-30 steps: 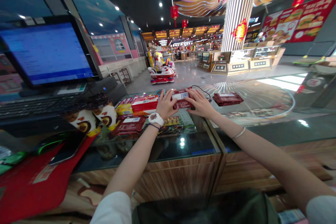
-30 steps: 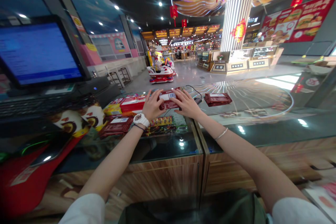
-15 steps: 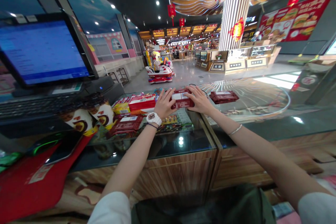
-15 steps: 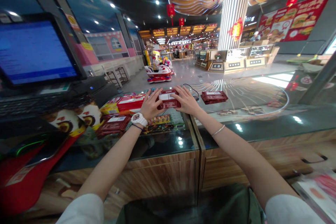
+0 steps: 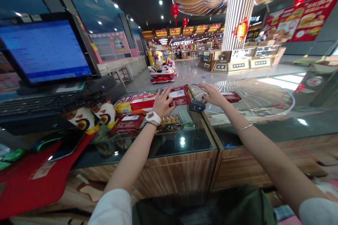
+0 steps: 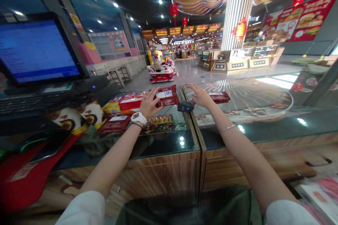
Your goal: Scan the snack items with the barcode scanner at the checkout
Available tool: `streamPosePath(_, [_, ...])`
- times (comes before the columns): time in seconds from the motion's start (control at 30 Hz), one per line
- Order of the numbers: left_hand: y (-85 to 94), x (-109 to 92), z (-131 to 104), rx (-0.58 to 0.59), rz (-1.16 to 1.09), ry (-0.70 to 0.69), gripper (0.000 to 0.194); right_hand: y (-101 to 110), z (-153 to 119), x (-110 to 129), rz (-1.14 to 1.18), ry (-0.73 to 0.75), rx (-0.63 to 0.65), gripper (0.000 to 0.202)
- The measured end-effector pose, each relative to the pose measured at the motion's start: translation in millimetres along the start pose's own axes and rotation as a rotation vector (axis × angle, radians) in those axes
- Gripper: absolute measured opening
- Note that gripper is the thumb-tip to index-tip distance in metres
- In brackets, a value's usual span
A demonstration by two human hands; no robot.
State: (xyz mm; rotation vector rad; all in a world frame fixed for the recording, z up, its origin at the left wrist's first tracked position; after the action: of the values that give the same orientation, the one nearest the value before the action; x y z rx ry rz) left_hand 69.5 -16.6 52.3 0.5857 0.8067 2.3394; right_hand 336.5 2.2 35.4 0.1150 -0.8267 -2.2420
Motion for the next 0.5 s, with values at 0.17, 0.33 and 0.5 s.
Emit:
streamPosePath(0.17, [-2.4,7,-2,-0.013,0.010,0.041,0.013,-24,-17,-33,0.079,-0.050,0.315,0.082])
streamPosePath(0.33, [-0.6,10,-2,-0.043,0.025,0.068,0.011,-44,-22,-24,0.124,0.017,0.455,0.071])
streamPosePath(0.5, [-2.3,13,-2,-0.031,0.002,0.081,0.011,-44,-20,-17,0.053,0.051,0.451,0.055])
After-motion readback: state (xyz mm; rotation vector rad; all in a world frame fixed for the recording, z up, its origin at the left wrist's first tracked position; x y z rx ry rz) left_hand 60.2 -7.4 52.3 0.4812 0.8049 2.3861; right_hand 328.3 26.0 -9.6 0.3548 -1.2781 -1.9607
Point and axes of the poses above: each hand's wrist, its own z-axis towards the middle knuckle, its own y-axis out of the back of the hand, x = y × z, the point moved 5 cm from there along z, towards the middle knuckle, and after that the axes turned 4 degrees about -x, right-handed, at the moved point
